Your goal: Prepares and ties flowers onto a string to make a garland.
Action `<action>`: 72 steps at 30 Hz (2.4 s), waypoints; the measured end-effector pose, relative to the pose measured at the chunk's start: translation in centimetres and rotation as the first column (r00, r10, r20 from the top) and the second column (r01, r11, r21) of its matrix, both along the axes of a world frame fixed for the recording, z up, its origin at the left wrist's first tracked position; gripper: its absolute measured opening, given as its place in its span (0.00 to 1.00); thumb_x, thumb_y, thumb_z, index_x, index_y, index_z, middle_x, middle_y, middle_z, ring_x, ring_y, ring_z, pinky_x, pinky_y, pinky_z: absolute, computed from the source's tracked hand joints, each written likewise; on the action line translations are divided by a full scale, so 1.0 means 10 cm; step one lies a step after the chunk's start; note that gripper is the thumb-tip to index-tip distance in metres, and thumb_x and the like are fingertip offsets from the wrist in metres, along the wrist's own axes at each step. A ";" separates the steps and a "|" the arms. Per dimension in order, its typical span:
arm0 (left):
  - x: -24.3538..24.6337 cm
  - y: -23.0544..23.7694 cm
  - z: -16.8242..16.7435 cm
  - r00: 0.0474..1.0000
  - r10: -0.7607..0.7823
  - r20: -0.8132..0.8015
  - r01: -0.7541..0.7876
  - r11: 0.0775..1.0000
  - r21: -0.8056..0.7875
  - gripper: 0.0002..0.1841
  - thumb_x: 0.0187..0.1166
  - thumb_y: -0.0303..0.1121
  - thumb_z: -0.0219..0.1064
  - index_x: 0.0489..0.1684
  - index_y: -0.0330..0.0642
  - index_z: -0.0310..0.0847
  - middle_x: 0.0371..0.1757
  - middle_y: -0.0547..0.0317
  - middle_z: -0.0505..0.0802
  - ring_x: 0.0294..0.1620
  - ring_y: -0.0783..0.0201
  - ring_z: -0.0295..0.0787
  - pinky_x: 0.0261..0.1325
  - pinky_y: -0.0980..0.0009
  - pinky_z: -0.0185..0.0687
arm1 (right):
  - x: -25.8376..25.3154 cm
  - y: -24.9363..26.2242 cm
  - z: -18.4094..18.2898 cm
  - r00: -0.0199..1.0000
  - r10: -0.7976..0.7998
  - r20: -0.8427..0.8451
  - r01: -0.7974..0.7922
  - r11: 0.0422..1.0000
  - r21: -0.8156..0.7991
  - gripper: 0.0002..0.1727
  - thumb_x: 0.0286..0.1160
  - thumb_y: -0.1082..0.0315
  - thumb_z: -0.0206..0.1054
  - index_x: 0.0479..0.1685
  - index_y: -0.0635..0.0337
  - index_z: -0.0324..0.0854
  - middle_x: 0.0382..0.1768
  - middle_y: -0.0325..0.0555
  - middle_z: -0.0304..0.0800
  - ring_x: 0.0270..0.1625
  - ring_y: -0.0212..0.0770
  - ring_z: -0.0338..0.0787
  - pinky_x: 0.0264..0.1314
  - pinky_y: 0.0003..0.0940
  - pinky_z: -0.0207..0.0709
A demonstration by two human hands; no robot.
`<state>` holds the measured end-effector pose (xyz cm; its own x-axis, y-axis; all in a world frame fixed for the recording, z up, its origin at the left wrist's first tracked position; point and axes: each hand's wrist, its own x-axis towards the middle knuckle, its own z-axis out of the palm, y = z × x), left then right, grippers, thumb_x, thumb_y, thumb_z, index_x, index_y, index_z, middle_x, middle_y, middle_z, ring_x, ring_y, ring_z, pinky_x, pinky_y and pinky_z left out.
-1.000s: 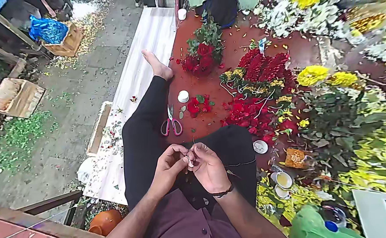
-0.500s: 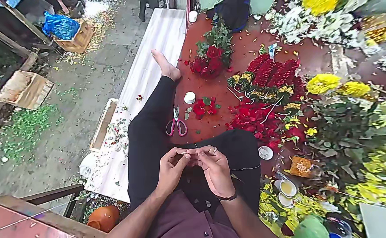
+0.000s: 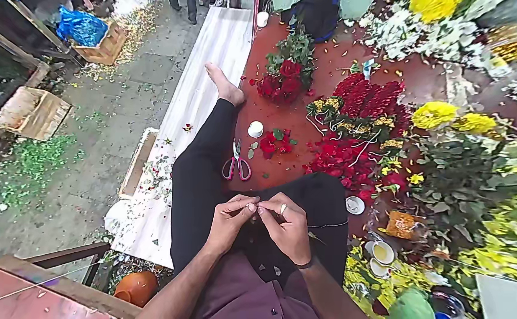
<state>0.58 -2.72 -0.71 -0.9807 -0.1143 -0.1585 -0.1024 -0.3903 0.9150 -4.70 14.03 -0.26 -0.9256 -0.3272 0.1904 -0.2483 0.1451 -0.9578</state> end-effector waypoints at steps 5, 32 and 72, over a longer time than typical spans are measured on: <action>-0.01 -0.02 -0.02 0.999 -0.046 0.017 0.045 0.998 0.048 0.10 0.83 0.27 0.69 0.53 0.30 0.92 0.54 0.43 0.92 0.40 0.61 0.89 0.42 0.67 0.89 | -0.05 0.08 -0.02 0.998 0.045 -0.051 -0.041 0.996 0.073 0.06 0.74 0.70 0.73 0.41 0.59 0.96 0.36 0.41 0.89 0.42 0.32 0.87 0.47 0.29 0.85; 0.02 -0.31 0.39 0.977 0.044 0.209 -0.078 0.984 0.161 0.12 0.88 0.27 0.56 0.59 0.33 0.82 0.48 0.47 0.94 0.39 0.55 0.94 0.49 0.55 0.94 | -0.23 0.33 -0.02 0.684 0.172 0.709 0.272 0.842 -0.466 0.06 0.74 0.74 0.66 0.32 0.62 0.86 0.15 0.34 0.72 0.14 0.24 0.66 0.17 0.21 0.60; -0.17 -0.07 0.15 0.958 -0.265 0.114 0.284 0.934 -0.218 0.07 0.70 0.31 0.82 0.36 0.37 0.94 0.34 0.59 0.96 0.22 0.72 0.86 0.25 0.76 0.84 | -0.26 0.42 0.00 0.784 0.347 0.514 -0.273 0.937 -0.217 0.10 0.76 0.73 0.63 0.29 0.61 0.87 0.27 0.35 0.84 0.23 0.23 0.73 0.23 0.20 0.63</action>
